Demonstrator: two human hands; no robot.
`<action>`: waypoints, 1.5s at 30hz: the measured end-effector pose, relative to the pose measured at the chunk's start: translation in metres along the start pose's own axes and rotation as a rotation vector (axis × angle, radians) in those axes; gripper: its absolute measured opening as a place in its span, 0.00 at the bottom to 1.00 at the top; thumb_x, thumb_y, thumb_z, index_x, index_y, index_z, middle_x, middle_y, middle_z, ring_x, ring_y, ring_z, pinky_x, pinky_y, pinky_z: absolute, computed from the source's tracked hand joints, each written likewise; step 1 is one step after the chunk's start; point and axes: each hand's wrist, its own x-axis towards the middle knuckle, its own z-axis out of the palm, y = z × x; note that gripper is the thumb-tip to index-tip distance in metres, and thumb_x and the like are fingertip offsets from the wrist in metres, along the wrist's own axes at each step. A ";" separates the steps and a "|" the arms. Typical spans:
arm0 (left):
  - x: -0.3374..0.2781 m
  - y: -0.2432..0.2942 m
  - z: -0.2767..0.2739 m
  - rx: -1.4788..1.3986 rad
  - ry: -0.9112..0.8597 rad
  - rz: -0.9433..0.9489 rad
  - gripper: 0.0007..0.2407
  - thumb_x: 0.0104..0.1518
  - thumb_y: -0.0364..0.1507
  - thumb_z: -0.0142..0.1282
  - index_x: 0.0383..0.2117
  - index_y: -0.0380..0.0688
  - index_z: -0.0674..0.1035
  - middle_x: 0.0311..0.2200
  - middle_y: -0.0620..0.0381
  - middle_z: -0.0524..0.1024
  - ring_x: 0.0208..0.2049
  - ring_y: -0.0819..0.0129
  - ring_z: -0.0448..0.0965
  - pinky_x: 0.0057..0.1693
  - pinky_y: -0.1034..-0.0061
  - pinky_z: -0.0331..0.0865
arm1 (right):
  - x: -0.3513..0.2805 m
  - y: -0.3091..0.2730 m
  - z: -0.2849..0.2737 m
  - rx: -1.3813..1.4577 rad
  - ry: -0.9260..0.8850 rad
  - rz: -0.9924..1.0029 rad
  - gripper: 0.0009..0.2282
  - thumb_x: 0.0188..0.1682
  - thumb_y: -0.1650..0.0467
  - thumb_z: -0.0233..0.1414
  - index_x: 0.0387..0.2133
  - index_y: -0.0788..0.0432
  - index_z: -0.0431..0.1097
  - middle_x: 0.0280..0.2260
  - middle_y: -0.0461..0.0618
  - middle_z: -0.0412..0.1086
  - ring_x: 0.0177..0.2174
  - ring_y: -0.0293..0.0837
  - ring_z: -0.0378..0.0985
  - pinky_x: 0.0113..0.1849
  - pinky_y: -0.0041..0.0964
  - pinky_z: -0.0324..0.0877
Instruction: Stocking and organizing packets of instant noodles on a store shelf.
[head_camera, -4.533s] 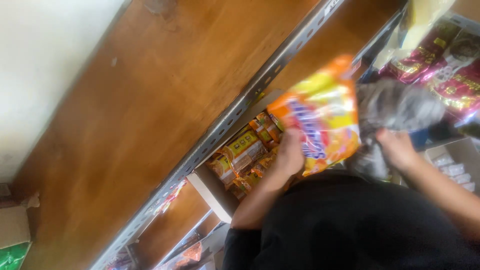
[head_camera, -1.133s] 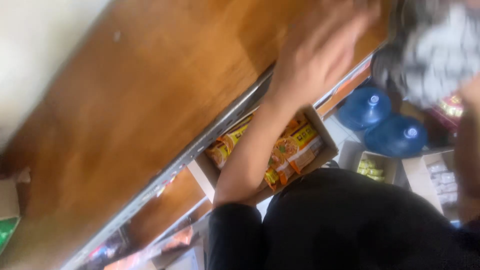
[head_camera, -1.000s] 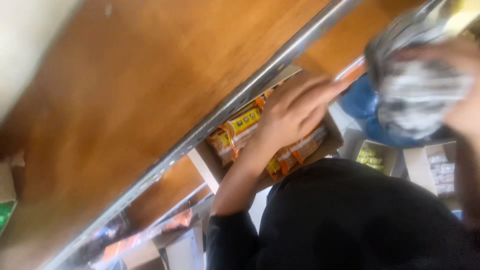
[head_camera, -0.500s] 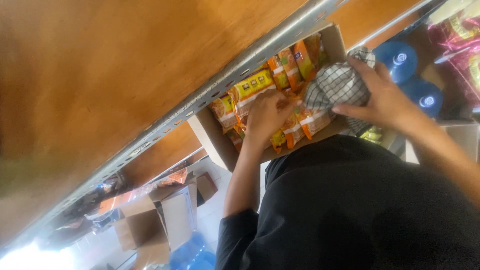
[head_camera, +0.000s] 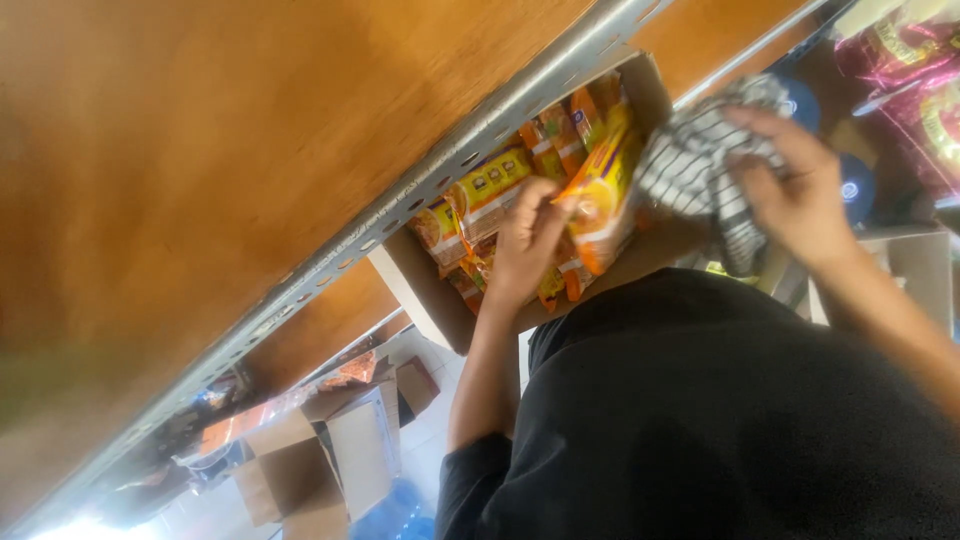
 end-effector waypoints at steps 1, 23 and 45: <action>0.002 -0.008 -0.003 -0.148 0.014 0.124 0.05 0.69 0.29 0.54 0.43 0.41 0.76 0.35 0.50 0.78 0.34 0.68 0.77 0.43 0.70 0.72 | -0.001 0.006 -0.003 0.199 0.068 0.087 0.16 0.60 0.77 0.50 0.61 0.60 0.67 0.57 0.56 0.69 0.55 0.45 0.72 0.59 0.37 0.70; 0.009 0.035 0.032 -0.722 0.104 0.198 0.08 0.65 0.24 0.60 0.47 0.36 0.77 0.42 0.51 0.81 0.43 0.73 0.81 0.51 0.80 0.76 | -0.008 0.015 -0.012 0.718 0.106 0.450 0.25 0.47 0.73 0.61 0.58 0.66 0.63 0.48 0.57 0.74 0.50 0.51 0.78 0.56 0.47 0.72; 0.017 0.043 0.056 -1.049 -0.324 -0.016 0.30 0.71 0.40 0.50 0.76 0.42 0.56 0.66 0.47 0.68 0.67 0.61 0.68 0.73 0.62 0.59 | -0.010 0.007 -0.020 0.436 0.061 0.571 0.20 0.52 0.64 0.57 0.54 0.62 0.67 0.47 0.55 0.75 0.48 0.49 0.78 0.51 0.44 0.71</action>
